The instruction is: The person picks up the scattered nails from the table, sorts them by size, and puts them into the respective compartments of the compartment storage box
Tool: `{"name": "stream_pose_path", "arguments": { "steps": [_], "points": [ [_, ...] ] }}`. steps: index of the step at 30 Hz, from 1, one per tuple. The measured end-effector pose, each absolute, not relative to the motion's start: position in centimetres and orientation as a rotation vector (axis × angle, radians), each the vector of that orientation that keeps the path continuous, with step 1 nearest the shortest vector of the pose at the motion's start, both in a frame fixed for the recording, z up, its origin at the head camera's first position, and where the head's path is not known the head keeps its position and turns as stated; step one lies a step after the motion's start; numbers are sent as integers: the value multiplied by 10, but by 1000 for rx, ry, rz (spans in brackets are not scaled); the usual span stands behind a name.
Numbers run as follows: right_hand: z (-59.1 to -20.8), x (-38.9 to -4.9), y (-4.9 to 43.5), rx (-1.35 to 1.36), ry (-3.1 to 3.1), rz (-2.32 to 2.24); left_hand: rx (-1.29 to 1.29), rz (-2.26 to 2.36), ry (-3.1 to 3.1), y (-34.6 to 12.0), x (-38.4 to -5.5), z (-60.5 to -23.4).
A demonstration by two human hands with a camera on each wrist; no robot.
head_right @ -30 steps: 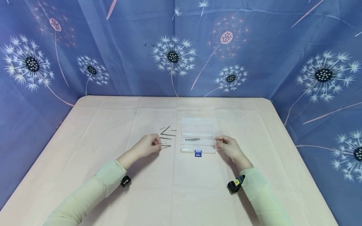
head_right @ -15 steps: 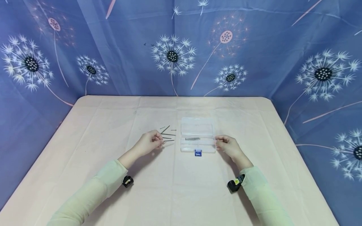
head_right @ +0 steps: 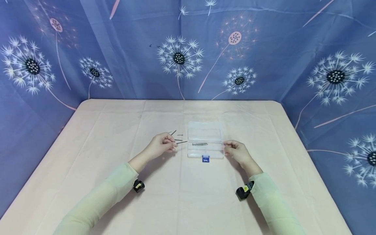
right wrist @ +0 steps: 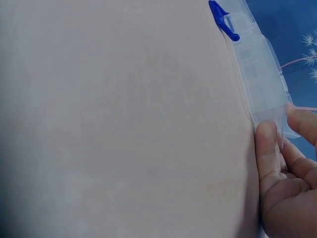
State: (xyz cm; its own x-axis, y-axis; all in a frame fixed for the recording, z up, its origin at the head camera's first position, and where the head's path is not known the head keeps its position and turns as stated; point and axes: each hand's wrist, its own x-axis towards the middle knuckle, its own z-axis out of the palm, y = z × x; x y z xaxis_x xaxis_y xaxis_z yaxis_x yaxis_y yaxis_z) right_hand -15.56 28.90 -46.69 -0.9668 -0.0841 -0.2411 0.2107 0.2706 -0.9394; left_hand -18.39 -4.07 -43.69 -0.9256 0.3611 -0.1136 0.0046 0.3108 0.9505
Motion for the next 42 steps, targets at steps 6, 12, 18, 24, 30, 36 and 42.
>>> {"name": "stream_pose_path", "arguments": {
  "steps": [6, 12, 18, 24, 30, 36, 42],
  "points": [
    [-468, -156, 290, 119, 2299, -1765, 355, 1669, 2264, -32, -189, -437],
    [-469, -156, 291, 130, 2300, -1767, 350, 1702, 2232, -22, -194, -435],
    [-467, -157, 289, 142, 2319, -1737, 329, 1714, 2223, -13, -198, -434],
    [-465, -157, 288, 163, 2325, -1712, 313, 1721, 2188, -2, -202, -436],
    [-466, -157, 289, 165, 2318, -1723, 299, 1669, 2177, 4, -205, -435],
    [-466, -157, 288, 165, 2321, -1715, 324, 1621, 2184, 9, -208, -432],
    [-466, -157, 288, 164, 2324, -1722, 260, 1584, 2203, 18, -210, -432]
  ]
}}
